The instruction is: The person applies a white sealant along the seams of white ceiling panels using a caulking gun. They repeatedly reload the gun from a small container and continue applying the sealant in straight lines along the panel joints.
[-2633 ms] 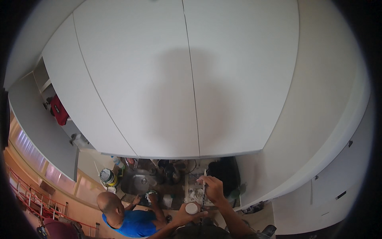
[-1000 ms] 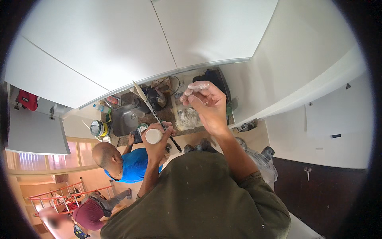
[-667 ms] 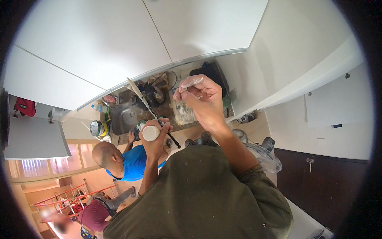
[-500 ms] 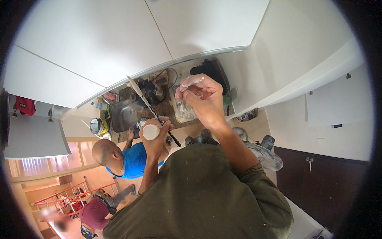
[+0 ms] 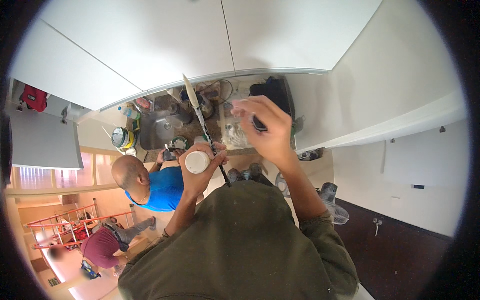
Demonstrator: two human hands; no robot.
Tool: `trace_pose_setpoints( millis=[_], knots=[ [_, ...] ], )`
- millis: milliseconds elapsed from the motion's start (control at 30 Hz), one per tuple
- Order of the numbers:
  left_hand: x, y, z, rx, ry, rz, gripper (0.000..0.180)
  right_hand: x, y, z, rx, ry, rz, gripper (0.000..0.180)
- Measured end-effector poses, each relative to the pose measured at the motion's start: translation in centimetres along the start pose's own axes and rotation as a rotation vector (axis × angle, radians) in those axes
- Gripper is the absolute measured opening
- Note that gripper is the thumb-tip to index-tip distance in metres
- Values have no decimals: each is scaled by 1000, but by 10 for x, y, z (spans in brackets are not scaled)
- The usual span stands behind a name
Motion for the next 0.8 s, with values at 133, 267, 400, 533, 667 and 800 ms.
trace_pose_setpoints(
  millis=[133,267,400,533,667,800],
  knots=[
    [14,-1,12,17,-15,-46,19,32,5,-24,-289,-459,-217,52],
    [27,-4,32,177,166,-119,20,41,7,-27,-458,-528,-168,47],
    [8,-2,38,214,-23,74,20,15,15,-19,-409,-500,100,34],
    [-25,7,66,273,435,261,21,-5,17,-28,4,335,-50,17],
    [-20,8,92,428,420,223,21,5,16,-63,41,652,-226,18],
    [-16,8,101,509,393,166,27,10,19,-85,-38,307,-258,15]
  ],
)
Point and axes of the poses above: each hand's wrist, its own y-axis towards the middle knuckle, its own x-axis out of the palm, z = x × y, the point moved 8 cm from there along y, towards the middle knuckle, and after that the axes turned 15 degrees about -y, right-handed, at the moved point
